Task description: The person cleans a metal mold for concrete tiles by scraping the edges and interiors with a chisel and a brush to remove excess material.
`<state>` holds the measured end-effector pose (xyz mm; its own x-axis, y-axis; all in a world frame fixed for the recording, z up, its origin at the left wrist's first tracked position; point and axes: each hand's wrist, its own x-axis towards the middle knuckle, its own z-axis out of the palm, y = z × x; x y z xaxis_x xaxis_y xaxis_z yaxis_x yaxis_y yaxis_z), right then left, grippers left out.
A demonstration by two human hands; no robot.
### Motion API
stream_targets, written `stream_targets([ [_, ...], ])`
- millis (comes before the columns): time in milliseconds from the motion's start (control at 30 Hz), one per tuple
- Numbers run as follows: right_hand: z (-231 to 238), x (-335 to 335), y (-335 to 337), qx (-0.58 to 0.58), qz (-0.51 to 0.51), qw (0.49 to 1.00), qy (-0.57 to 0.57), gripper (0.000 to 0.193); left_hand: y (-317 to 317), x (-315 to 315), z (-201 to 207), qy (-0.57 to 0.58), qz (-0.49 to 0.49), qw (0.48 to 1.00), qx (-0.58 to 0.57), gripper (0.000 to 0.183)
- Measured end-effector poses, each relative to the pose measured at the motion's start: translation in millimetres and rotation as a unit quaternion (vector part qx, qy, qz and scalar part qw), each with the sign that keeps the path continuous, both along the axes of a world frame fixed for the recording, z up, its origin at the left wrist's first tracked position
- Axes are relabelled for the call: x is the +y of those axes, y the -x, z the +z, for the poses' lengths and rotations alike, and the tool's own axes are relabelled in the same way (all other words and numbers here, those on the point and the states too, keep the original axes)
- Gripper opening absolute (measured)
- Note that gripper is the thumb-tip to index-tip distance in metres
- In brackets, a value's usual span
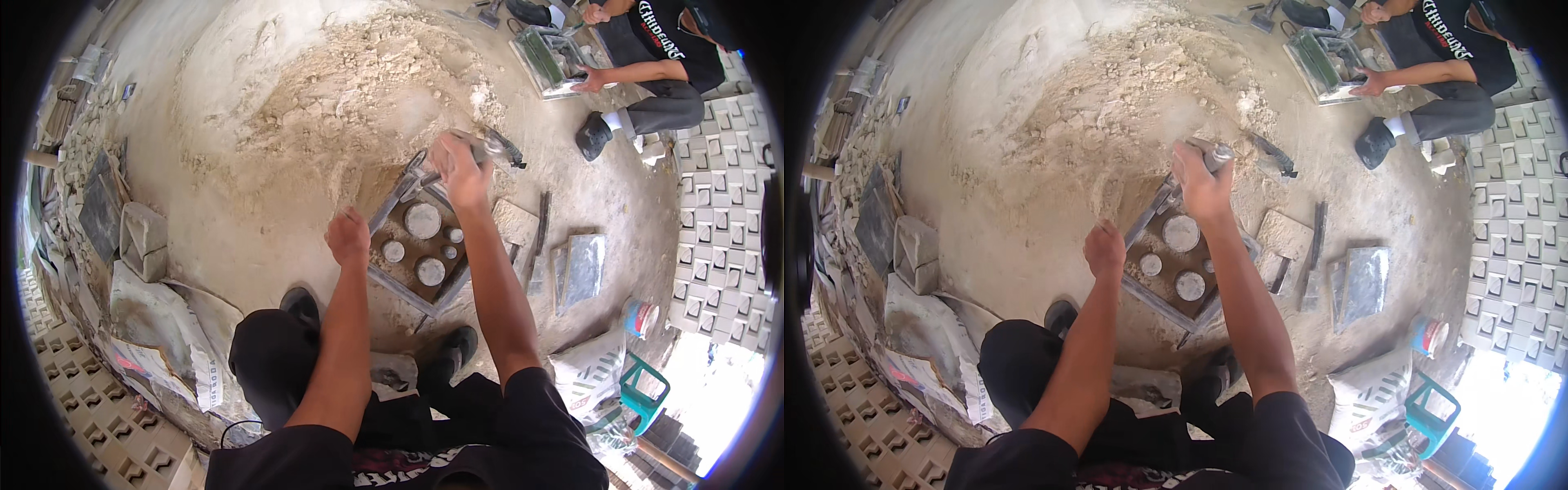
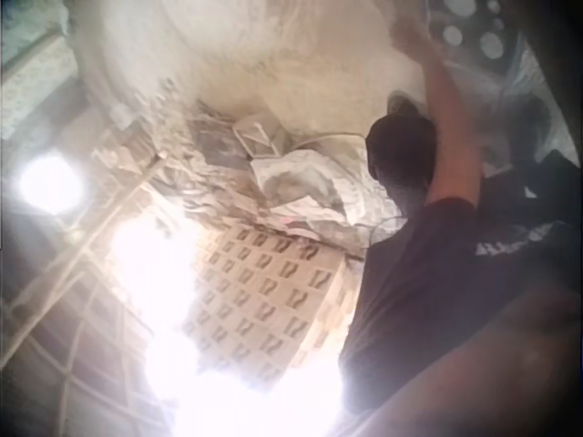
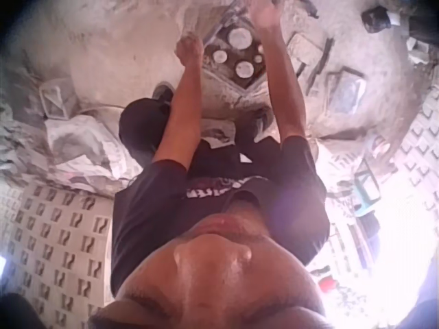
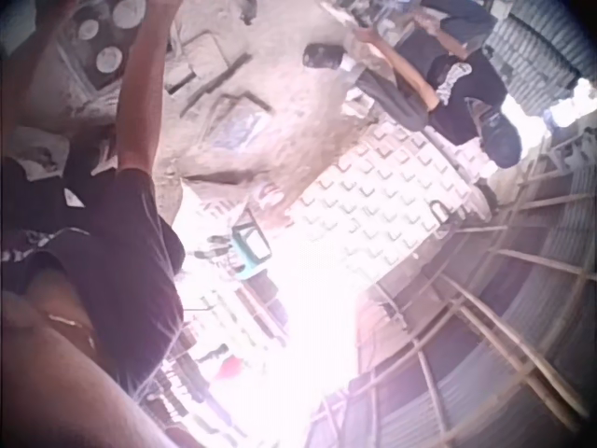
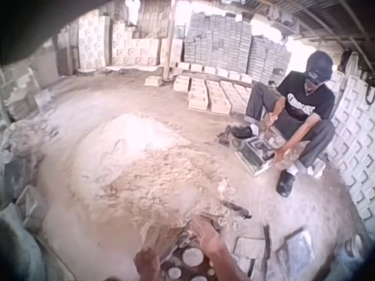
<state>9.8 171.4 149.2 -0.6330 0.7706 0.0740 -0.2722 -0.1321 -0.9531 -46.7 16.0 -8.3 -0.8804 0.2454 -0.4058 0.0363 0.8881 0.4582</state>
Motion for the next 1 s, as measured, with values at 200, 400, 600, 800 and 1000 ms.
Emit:
stream_targets([
  [200,-32,8,-11,0.002,0.06,0.997,0.048,0.031,-6,1,1,-0.033,0.016,0.999,0.04,0.057],
  [400,-30,8,-22,0.053,-0.017,0.996,0.066,0.023,0,6,5,0.005,-0.021,0.999,-0.036,0.055],
  [600,-19,-8,-29,-0.019,0.0,1.0,-0.019,0.028,-1,3,1,-0.007,0.019,1.0,-0.008,0.059],
  [800,-24,-25,-21,-0.074,-0.015,0.997,0.02,0.036,0,0,-4,-0.005,-0.022,1.0,0.002,0.057],
  [1000,-44,-50,-33,-0.134,0.004,0.978,-0.158,0.034,-3,7,9,-0.007,-0.008,1.0,-0.003,0.055],
])
